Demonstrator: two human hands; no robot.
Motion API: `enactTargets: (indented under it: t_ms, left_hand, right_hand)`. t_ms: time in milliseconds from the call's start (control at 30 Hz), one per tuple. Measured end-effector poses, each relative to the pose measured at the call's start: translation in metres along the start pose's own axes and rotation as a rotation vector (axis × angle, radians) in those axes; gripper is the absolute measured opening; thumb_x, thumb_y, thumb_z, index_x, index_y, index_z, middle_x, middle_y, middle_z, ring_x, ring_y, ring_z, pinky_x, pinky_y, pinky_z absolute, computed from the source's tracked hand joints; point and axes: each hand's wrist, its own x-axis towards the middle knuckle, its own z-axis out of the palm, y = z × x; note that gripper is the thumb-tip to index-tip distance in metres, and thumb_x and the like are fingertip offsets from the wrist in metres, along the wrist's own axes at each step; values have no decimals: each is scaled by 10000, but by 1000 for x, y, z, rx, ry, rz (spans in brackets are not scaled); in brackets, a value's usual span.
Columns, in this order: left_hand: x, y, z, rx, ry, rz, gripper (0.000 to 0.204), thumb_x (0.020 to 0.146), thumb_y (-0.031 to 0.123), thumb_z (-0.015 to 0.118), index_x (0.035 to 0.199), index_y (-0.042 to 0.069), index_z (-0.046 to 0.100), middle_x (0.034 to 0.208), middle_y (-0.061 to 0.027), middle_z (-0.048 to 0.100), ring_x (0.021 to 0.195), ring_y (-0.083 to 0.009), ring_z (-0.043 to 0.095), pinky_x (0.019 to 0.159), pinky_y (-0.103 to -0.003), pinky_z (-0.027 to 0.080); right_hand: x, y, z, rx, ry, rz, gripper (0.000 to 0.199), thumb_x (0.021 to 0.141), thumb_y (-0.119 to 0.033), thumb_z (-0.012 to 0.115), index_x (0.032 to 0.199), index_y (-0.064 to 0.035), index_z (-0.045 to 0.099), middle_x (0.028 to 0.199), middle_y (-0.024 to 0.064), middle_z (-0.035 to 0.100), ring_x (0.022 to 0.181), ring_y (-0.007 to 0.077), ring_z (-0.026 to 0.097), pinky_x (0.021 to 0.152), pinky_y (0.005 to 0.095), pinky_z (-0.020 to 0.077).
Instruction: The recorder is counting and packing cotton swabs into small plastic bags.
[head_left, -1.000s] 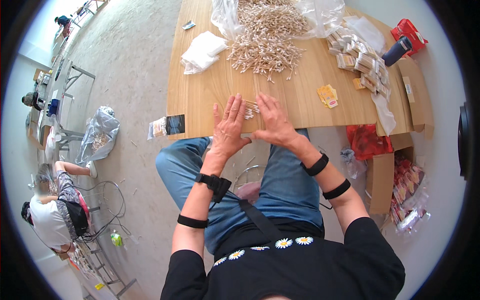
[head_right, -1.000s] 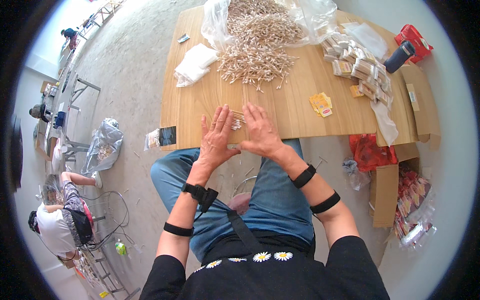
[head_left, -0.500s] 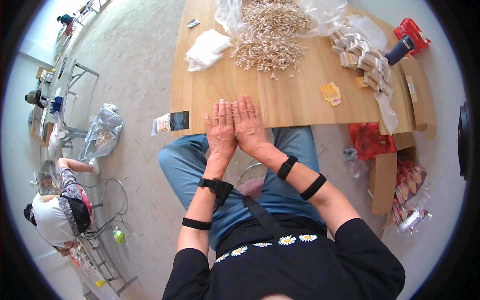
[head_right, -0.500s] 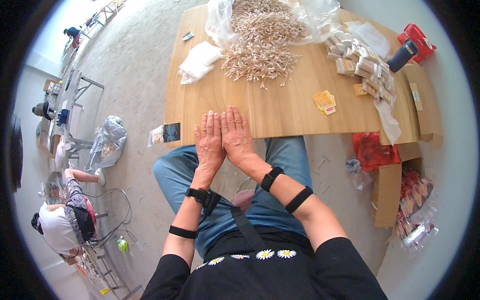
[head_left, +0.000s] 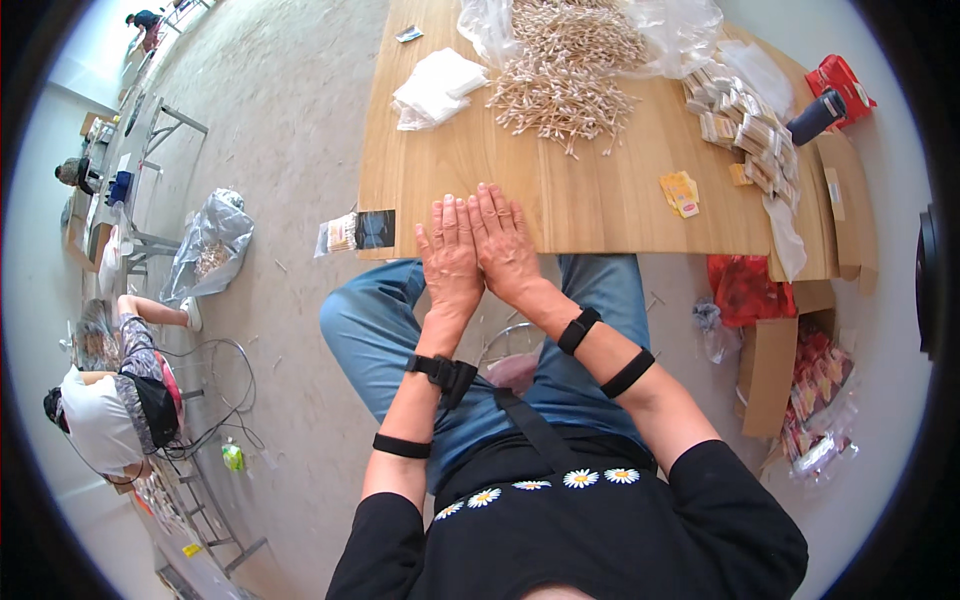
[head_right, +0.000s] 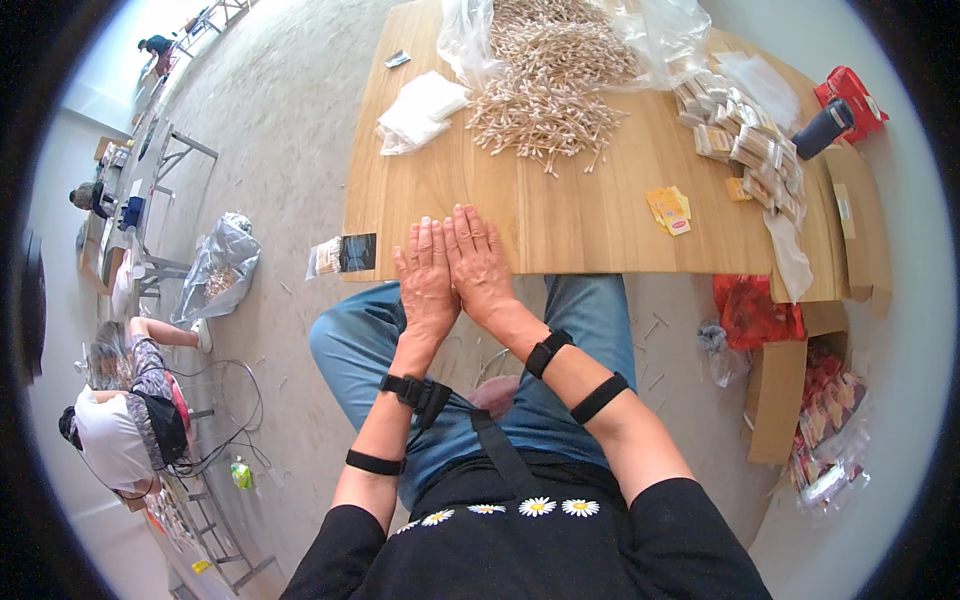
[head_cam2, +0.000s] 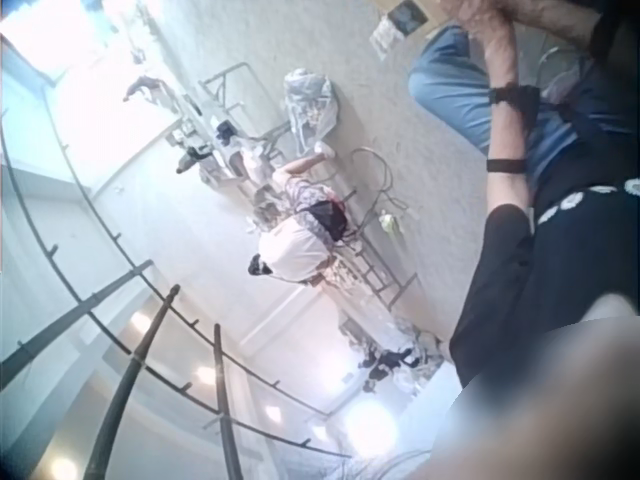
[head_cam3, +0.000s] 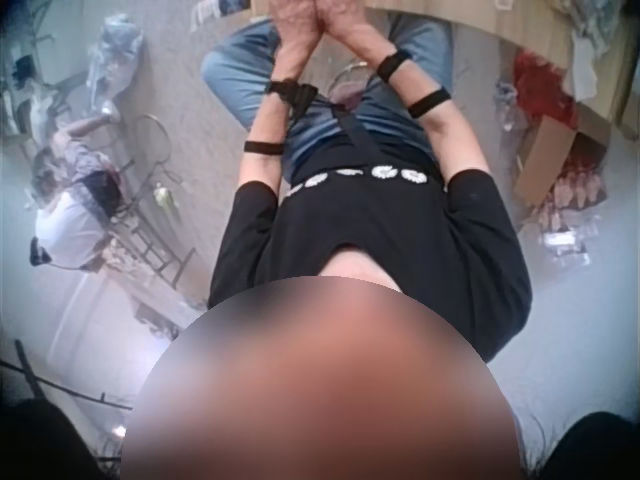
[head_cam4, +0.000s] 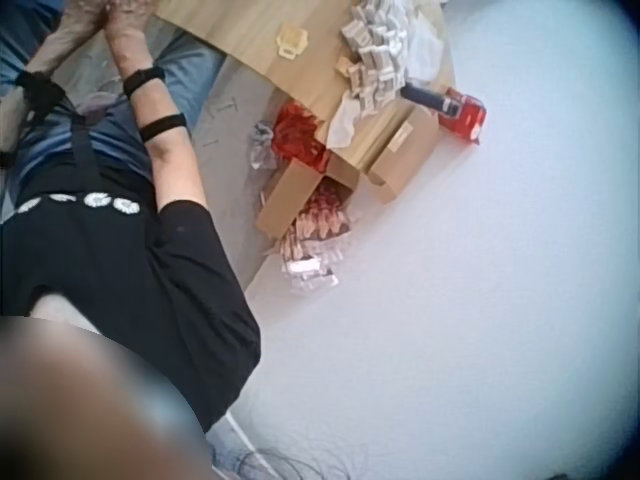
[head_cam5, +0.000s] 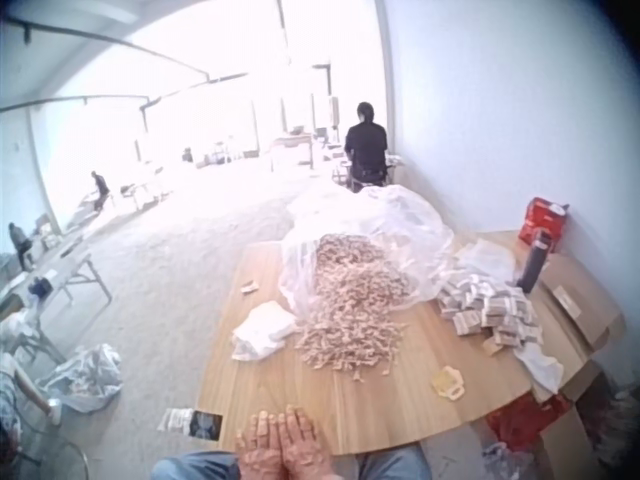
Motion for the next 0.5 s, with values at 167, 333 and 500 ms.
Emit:
enactTargets:
  t_ms: [167, 333, 500]
  left_hand:
    - [2, -22, -31, -182, -104, -83, 1026, 657, 218, 795, 1505, 1, 260, 1578, -153, 243, 1486, -286, 189, 1189, -525, 131]
    - [-4, -26, -31, -141, -156, -112, 1120, 602, 276, 853, 1504, -9, 252, 1590, -150, 217, 1496, -276, 154, 1197, -528, 86]
    - [-7, -21, -23, -55, -114, -99, 1080, 640, 300, 792, 1514, -2, 233, 1600, -150, 189, 1505, -265, 127, 1201, -546, 22]
  right_hand:
    - [-2, 4, -12, 19, -72, 9, 924, 686, -174, 741, 1471, 40, 303, 1570, 217, 229, 1482, 347, 186, 1201, 468, 160]
    - [1, 0, -25, 100, -126, 26, 1021, 609, -201, 811, 1462, 48, 308, 1564, 227, 236, 1479, 356, 188, 1204, 458, 165]
    - [8, -14, -10, 87, -37, -22, 960, 653, -233, 786, 1441, 70, 329, 1551, 255, 245, 1472, 377, 194, 1208, 462, 156]
